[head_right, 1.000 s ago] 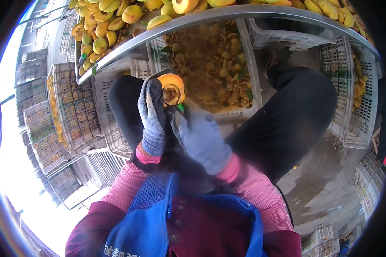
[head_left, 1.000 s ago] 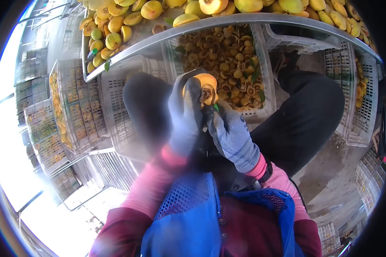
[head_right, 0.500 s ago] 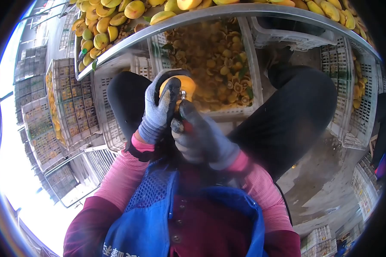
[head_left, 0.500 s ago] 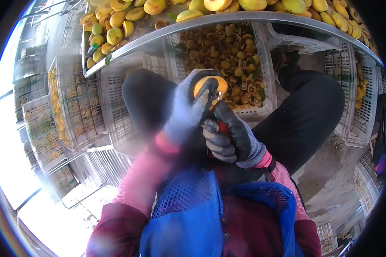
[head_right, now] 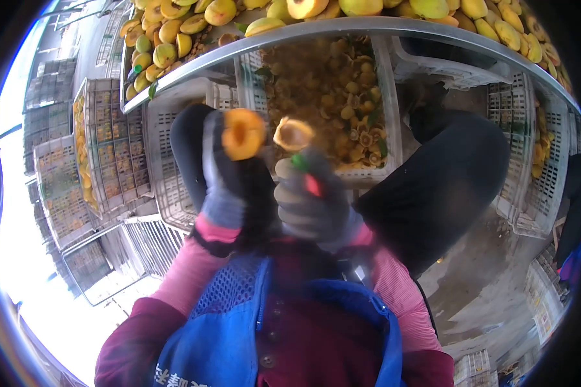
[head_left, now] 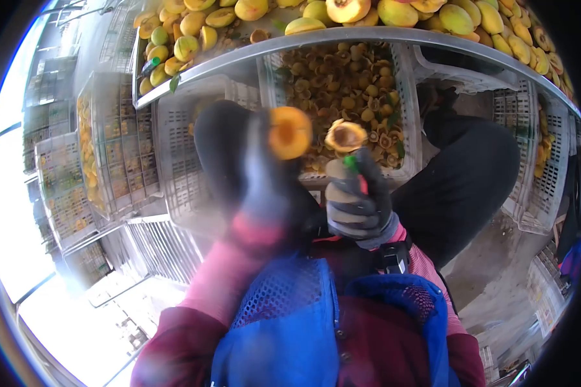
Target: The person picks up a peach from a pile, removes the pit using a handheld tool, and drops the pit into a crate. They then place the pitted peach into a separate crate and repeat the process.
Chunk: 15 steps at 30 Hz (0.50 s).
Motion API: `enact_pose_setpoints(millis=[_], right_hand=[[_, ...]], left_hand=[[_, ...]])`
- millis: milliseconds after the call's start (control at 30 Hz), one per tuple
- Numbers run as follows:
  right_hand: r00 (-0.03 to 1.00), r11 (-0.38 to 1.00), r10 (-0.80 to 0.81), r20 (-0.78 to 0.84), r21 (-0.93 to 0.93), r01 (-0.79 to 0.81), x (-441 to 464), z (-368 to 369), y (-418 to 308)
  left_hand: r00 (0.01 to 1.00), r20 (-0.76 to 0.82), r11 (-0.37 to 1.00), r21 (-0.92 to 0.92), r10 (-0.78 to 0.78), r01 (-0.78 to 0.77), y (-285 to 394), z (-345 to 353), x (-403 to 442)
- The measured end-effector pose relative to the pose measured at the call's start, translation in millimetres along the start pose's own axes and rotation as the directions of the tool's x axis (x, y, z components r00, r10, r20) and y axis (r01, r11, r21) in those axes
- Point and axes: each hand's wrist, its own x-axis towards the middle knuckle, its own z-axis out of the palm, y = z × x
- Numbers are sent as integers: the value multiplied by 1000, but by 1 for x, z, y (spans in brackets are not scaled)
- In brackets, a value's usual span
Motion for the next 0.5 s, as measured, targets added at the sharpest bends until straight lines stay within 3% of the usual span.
enact_pose_setpoints(millis=[33, 67, 100, 133, 167, 200, 267, 367, 400, 433, 467, 500], right_hand=[[995, 1000, 2, -99, 24, 0, -5, -11, 1], [980, 999, 11, -201, 49, -1, -9, -20, 1], [951, 997, 73, -302, 51, -60, -11, -23, -1], [940, 996, 77, -333, -25, -90, -9, -19, -4], [929, 988, 79, -362, -98, -122, -7, -17, -5], [917, 975, 76, -392, -163, -150, -5, -15, -5], [865, 970, 8, -501, -206, -128, -1, -7, -4], [783, 964, -63, -619, -242, -114, 9, -6, -6], [764, 954, -95, -638, -278, -114, 10, -7, -6], [745, 942, -132, -654, -318, -111, 12, -8, -7], [714, 933, -172, -679, -345, -104, 13, -8, -7], [680, 924, -211, -703, -371, -97, 14, -8, -7]], left_hand=[[982, -54, 952, 259, 181, -162, 0, -21, 8], [981, -138, 976, 185, 138, -111, 1, -45, 19], [970, -239, 980, -199, -53, 4, -2, -71, 32], [932, -259, 825, -560, -255, 70, -6, -96, 47], [971, -208, 990, 54, -118, 132, -10, -119, 60], [995, -88, 755, 650, -46, 92, -12, -139, 71], [987, -92, 270, 955, -132, 125, -30, -157, 82], [996, -69, 641, 768, 49, 22, 18, -102, 108], [987, -88, 838, 522, -132, 159, 43, -70, 118], [991, 17, 810, 577, -134, 99, 31, -50, 135], [988, 140, 843, 538, -66, -20, 24, -30, 149], [963, 268, 776, 603, 24, -187, 15, -11, 164]])
